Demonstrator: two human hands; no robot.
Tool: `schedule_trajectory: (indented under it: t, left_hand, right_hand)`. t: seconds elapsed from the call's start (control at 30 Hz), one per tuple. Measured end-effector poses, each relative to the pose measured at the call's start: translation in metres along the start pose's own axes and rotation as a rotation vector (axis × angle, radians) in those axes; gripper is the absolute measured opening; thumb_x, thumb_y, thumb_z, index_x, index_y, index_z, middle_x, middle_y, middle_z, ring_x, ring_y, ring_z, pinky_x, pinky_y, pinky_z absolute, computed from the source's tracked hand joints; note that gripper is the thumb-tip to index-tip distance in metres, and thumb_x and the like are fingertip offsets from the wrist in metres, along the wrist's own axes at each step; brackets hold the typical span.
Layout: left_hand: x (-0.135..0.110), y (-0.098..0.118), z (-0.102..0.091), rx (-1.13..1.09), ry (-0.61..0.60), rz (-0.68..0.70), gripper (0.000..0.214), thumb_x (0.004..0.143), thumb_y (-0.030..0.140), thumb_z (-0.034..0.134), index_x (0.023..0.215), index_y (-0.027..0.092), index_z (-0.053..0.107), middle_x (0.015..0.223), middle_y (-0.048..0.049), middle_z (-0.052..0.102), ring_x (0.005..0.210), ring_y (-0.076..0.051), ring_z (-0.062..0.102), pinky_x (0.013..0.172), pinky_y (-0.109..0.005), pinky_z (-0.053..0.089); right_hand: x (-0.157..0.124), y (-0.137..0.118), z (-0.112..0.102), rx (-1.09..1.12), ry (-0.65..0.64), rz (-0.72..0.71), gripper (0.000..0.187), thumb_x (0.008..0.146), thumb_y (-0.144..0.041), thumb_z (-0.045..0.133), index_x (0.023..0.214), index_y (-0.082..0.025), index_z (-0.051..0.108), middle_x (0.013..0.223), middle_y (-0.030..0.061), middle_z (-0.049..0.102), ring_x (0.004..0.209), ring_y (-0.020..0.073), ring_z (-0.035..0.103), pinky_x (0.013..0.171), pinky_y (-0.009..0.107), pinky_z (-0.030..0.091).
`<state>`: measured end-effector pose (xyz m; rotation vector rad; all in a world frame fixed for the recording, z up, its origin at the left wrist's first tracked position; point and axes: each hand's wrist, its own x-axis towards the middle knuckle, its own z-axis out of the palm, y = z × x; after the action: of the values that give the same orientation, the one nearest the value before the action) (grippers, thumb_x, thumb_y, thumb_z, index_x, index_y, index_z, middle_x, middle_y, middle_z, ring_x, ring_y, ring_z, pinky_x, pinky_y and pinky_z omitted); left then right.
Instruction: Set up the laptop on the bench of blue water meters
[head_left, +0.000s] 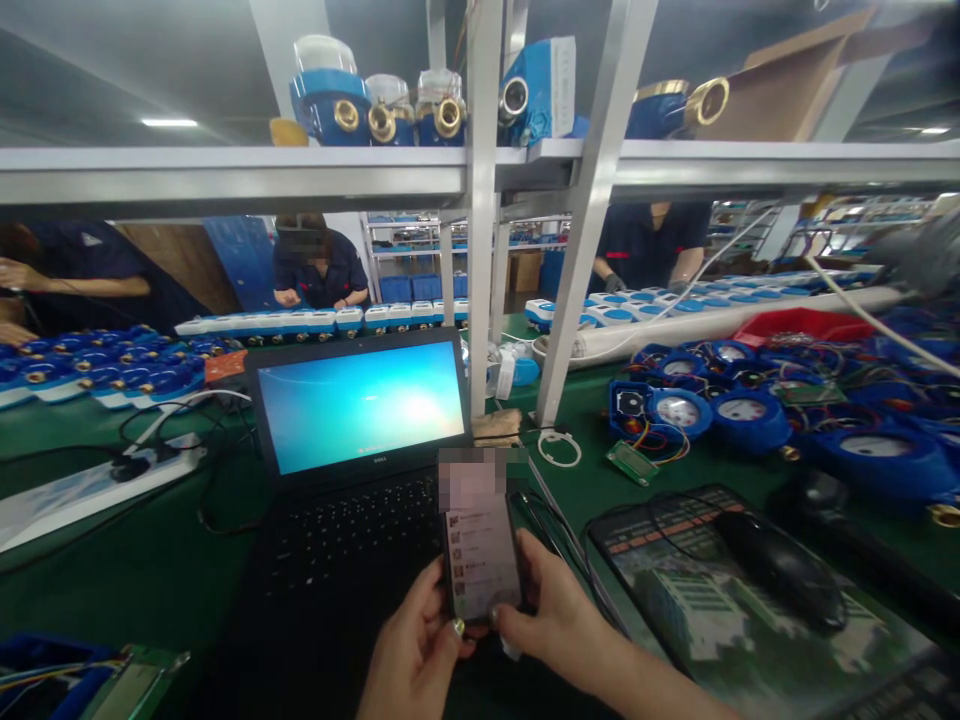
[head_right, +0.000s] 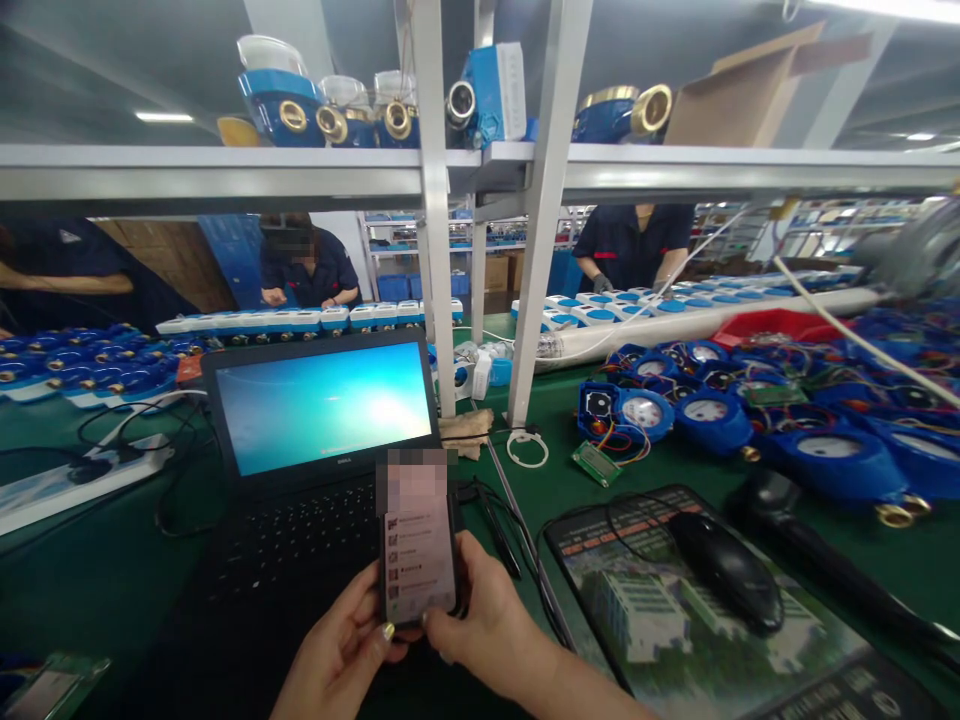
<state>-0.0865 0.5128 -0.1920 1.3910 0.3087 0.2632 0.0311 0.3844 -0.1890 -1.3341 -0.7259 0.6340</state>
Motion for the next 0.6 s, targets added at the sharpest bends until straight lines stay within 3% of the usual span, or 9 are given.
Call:
schedule_trajectory:
  t: [0.3, 0.6]
  left_hand:
    - [0.0001, -0.0056, -0.0018, 0.011, 0.008, 0.012, 0.061, 0.083, 0.042, 0.062, 0.133, 0.014, 0.040, 0.125, -0.0175, 0.056, 0.098, -0.027, 0.061, 0.078, -0.034, 0.053]
    - [0.0003, -0.0027, 0.0006, 0.037, -0.004, 0.007, 0.061, 0.084, 0.041, 0.061, 0.134, 0.014, 0.039, 0.123, -0.0170, 0.057, 0.094, -0.026, 0.063, 0.077, -0.035, 0.053]
  right_hand:
    - [0.0010, 0.0028, -0.0005, -0.017, 0.017, -0.007, 0.033, 0.063, -0.013, 0.055, 0.095, -0.018, 0.048, 0.091, 0.0037, 0.062, 0.084, 0.0210, 0.061, 0.071, 0.031, 0.053]
    - [0.0025, 0.0004, -0.0002, -0.009, 0.020, -0.006, 0.028, 0.066, -0.019, 0.057, 0.092, -0.017, 0.048, 0.085, 0.0031, 0.060, 0.077, 0.0174, 0.059, 0.065, 0.025, 0.052]
